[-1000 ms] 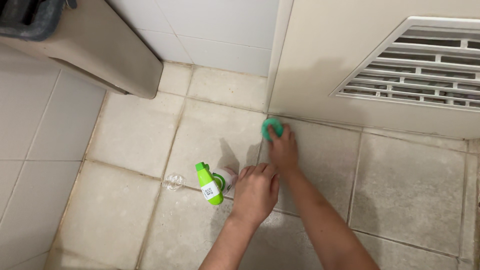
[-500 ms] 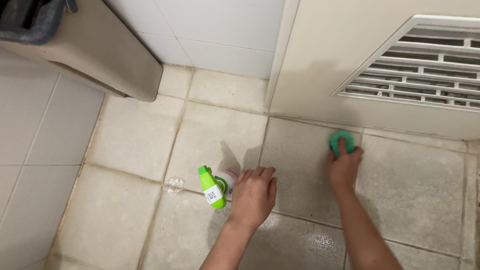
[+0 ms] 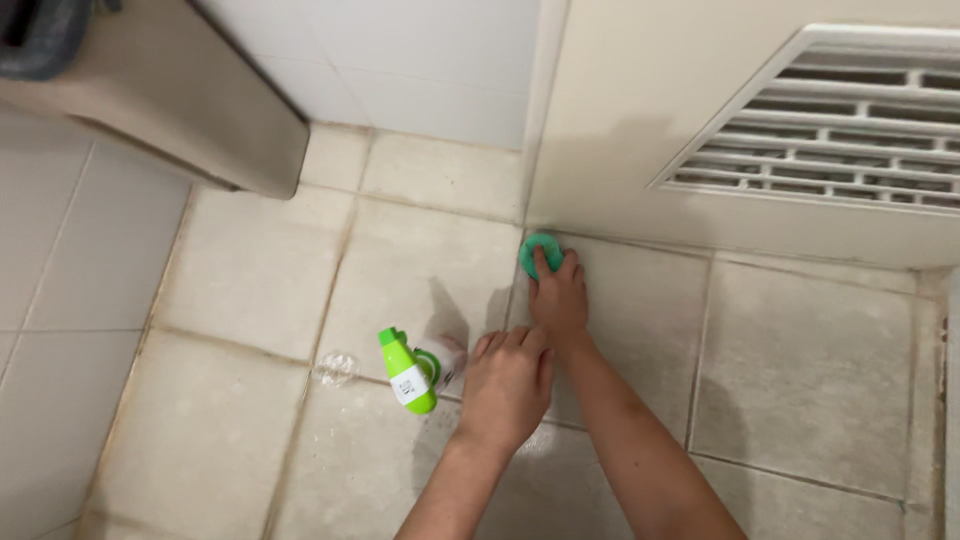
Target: The person pours a cleaning liquid from a green bottle onto the tiled floor and scrubs the area with a green sponge. The person continues to scrub the floor tiles near a wall vent and a patterned mat.
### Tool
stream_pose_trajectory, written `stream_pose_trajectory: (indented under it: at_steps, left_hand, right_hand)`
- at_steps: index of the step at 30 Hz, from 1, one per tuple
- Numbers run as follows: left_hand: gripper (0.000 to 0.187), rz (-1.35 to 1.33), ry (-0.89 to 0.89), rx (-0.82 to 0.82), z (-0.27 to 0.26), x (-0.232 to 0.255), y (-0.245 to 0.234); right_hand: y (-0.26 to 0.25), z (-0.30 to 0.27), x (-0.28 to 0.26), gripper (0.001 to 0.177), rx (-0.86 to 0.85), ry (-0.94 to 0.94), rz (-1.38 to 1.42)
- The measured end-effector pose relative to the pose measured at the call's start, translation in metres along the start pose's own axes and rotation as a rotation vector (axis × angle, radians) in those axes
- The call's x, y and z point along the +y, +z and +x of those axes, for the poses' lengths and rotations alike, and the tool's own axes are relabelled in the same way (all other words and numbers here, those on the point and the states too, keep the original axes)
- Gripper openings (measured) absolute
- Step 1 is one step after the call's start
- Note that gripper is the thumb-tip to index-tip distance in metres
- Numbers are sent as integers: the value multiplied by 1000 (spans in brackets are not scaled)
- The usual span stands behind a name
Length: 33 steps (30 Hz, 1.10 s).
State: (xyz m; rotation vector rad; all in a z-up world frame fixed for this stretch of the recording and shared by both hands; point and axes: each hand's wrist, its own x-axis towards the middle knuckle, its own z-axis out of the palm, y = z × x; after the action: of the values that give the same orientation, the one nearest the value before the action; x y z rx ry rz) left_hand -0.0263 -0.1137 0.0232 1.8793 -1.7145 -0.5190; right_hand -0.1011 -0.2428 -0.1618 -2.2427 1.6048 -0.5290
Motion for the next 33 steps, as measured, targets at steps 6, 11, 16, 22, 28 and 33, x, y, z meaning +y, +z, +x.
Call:
stream_pose_trajectory:
  at_steps: [6,11,16,22,28,33]
  left_hand:
    - [24,3,6,28,-1,3,-5]
    - [24,11,-1,53,-6,-1,-10]
    - [24,36,39,120,-8,-7,-9]
    - [23,35,29,93,-2,-5,-5]
    - [19,22,-12,63,0,-6,-8]
    - [23,56,-4,88,2,-5,-11]
  right_hand:
    - [-22,2,78,58,65,52,-84]
    - [-68,-23,147,61,108,243,-141]
    - [-65,-38,126,63,165,325,-100]
    - [-23,-58,26,60,32,253,7]
    - [-1,-39,-19,52,-38,61,49]
    - [-11,-2,12,54,78,-19,-27]
